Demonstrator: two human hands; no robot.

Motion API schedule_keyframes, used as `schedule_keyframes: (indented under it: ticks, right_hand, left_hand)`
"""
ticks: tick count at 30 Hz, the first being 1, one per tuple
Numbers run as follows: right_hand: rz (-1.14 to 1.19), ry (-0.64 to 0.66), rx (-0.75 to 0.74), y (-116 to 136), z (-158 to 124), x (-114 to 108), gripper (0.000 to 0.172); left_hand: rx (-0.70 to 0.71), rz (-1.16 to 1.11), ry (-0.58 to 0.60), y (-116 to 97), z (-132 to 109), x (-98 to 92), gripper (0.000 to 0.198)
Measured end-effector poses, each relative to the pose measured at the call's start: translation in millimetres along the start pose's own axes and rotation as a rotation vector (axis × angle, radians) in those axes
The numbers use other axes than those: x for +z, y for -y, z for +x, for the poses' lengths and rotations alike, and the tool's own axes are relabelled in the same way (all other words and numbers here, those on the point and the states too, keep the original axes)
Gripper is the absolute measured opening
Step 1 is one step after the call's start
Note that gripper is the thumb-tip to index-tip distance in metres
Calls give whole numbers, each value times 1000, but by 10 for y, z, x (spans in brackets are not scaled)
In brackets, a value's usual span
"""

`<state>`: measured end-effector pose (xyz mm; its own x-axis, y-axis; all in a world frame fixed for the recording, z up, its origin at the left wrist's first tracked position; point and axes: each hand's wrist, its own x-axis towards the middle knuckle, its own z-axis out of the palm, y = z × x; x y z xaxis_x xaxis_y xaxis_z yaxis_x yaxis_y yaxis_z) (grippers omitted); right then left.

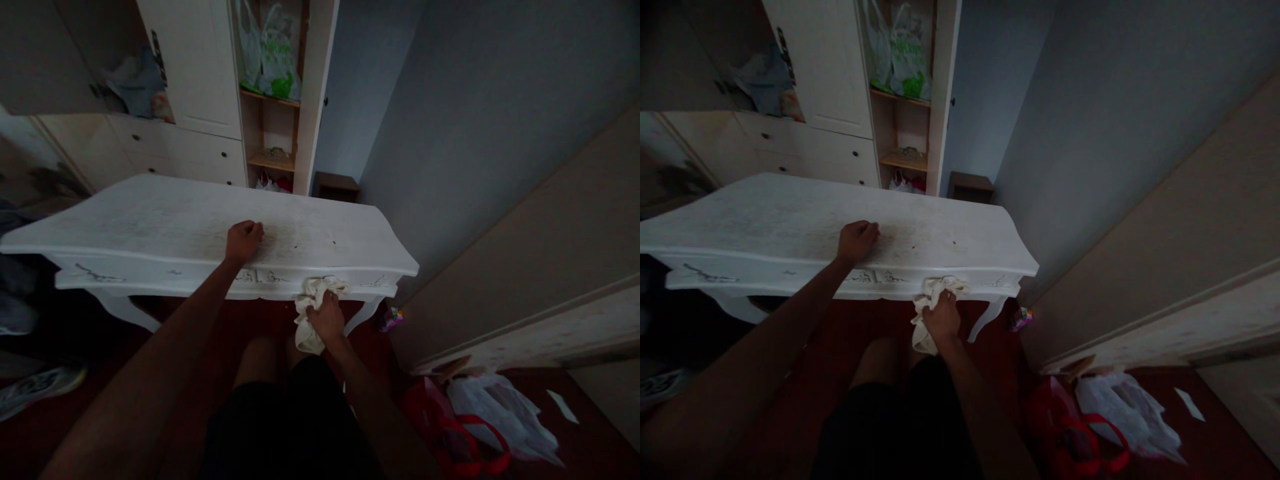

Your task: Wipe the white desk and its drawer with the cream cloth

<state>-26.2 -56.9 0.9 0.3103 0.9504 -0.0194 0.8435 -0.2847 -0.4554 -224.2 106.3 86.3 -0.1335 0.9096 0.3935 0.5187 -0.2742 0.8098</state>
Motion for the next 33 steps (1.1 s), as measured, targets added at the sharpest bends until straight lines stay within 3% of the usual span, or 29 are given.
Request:
schedule_keyframes:
  ticks: [5, 11, 18, 24, 33]
  right_hand:
    - [-1, 4, -205, 387, -32, 117, 68]
    - [-116, -16, -535, 727, -12, 316, 72]
    - [-330, 52, -746, 634, 77, 258, 68]
    - [-372, 180, -671, 688, 119, 73, 61]
    - [-183, -121, -820, 530, 140, 247, 72]
  left_hand:
    - [20, 7, 14, 5, -12, -5, 31]
    - [96, 79, 46, 46, -4, 12, 33]
    - [82, 70, 61, 85, 1, 30, 34]
    - [74, 119, 86, 44, 0, 23, 35]
    - [80, 152, 86, 46, 7, 20, 36]
